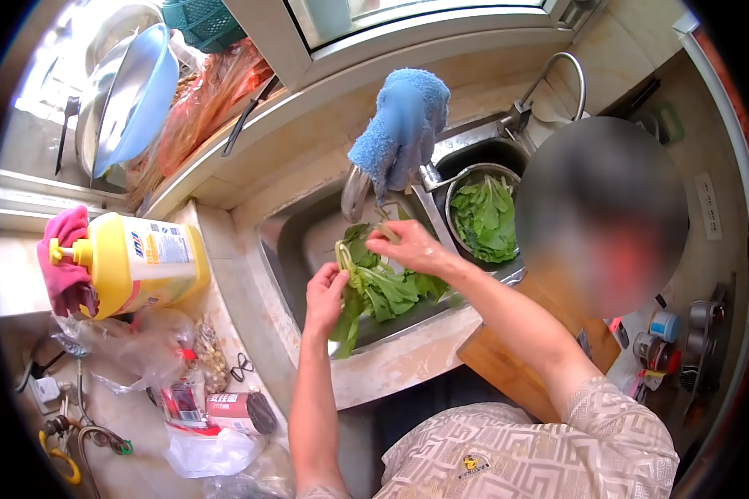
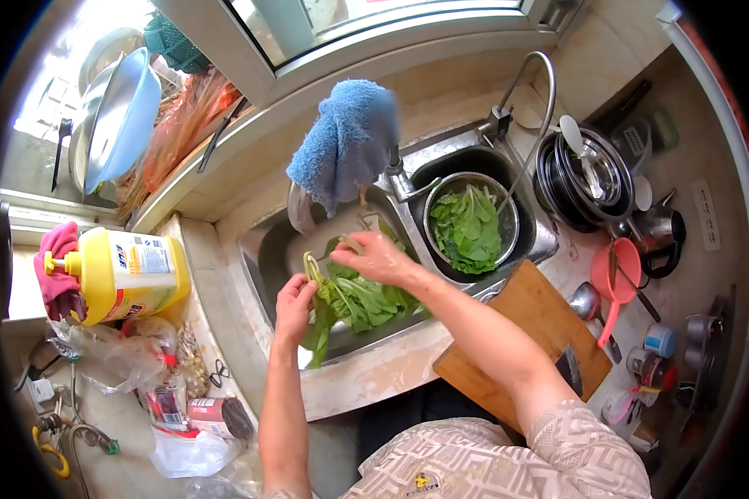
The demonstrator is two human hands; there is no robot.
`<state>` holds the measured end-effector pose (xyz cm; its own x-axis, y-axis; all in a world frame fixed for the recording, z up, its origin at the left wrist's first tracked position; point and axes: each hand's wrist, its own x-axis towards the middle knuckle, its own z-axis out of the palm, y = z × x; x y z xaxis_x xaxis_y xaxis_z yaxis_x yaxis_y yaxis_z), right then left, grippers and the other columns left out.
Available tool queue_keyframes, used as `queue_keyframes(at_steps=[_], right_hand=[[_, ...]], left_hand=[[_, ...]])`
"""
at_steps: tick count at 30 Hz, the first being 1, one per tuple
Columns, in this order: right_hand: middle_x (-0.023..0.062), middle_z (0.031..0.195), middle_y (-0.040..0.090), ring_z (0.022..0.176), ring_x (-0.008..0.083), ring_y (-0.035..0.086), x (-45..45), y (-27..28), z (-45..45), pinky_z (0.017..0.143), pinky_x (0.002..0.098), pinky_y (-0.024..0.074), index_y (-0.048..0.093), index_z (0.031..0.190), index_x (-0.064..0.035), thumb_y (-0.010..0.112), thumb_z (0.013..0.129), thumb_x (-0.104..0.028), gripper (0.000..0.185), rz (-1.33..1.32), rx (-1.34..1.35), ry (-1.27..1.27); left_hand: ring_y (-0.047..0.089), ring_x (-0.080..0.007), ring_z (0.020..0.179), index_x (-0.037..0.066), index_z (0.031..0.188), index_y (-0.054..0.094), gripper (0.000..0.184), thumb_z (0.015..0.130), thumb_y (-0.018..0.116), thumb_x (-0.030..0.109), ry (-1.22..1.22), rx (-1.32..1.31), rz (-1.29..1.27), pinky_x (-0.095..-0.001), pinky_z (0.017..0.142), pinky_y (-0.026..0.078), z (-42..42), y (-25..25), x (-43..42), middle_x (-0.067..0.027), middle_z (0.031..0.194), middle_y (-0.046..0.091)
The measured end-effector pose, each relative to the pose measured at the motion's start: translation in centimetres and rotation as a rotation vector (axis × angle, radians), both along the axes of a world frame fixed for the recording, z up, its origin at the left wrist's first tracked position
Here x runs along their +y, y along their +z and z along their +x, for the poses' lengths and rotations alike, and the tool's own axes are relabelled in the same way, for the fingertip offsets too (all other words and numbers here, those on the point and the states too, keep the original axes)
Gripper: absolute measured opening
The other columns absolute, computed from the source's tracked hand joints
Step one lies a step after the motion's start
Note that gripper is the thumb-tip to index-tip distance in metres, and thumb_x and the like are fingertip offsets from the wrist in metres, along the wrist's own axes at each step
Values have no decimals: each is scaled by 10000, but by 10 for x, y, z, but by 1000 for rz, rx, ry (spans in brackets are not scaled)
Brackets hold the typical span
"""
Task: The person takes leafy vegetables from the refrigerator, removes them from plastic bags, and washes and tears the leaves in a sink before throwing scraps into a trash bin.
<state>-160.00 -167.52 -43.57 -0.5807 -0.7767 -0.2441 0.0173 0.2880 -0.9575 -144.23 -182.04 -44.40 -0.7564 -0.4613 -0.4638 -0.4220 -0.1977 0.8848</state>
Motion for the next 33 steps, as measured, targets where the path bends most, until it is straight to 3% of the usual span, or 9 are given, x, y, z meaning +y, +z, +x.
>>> queue_keyframes(at_steps=[5,11,15,18,19,23,26,31,33], right_hand=[[20,722,594,692,69,466,-12,7,18,626,279,433,618,886,11,621,871,-215,227,-117,-121,85],[19,635,577,605,106,489,-4,13,-2,560,301,409,625,795,-1,608,855,-239,246,-5,75,249],[6,645,584,588,70,479,2,23,-8,527,249,370,656,786,-27,621,841,-240,222,26,-207,270],[-14,668,591,578,52,477,6,18,-11,514,224,356,662,806,-29,625,839,-221,198,-25,-384,313],[-25,686,595,575,48,479,6,18,-11,512,217,357,658,825,-23,622,842,-203,184,-52,-444,364],[-24,687,596,549,45,466,5,39,-9,484,208,333,662,832,-31,610,844,-204,180,37,-521,315],[-15,658,577,548,48,437,6,42,-2,501,210,314,672,794,-45,606,833,-225,196,60,-455,276],[-5,631,544,554,72,434,5,39,1,505,227,314,636,735,-38,572,820,-257,243,-32,-471,343],[-4,622,532,562,75,443,5,38,-1,512,226,323,628,724,-35,566,820,-256,249,-33,-502,342]], left_hand=[[437,-1,602,7,937,620,132,905,557,118,3,53,11,-187,510,318,-13,15,22,67,725,571],[568,-182,594,-5,909,616,149,872,566,131,-93,-59,-619,-307,609,461,-14,41,20,-127,675,610],[582,-198,595,2,894,600,142,893,538,129,-84,-56,-574,-317,602,462,-10,44,10,-133,676,607],[545,-137,601,6,896,592,154,913,533,147,-79,29,-880,-289,578,439,-3,30,-7,-93,693,606],[545,-137,601,6,896,592,154,913,533,147,-80,29,-881,-289,578,439,-1,24,-12,-93,693,606],[486,-53,642,3,1006,620,257,942,534,236,70,64,-62,-208,603,419,-2,27,0,-1,793,629],[592,-77,796,-17,1093,605,253,884,617,126,60,156,-82,-209,710,464,-12,47,27,-43,912,657],[603,-99,791,-35,1095,603,251,875,620,83,-64,186,-87,-227,710,479,-12,50,25,-55,889,653],[524,-32,607,-24,1115,598,277,913,582,164,-106,249,-21,-162,473,342,-10,52,25,-38,848,659]])
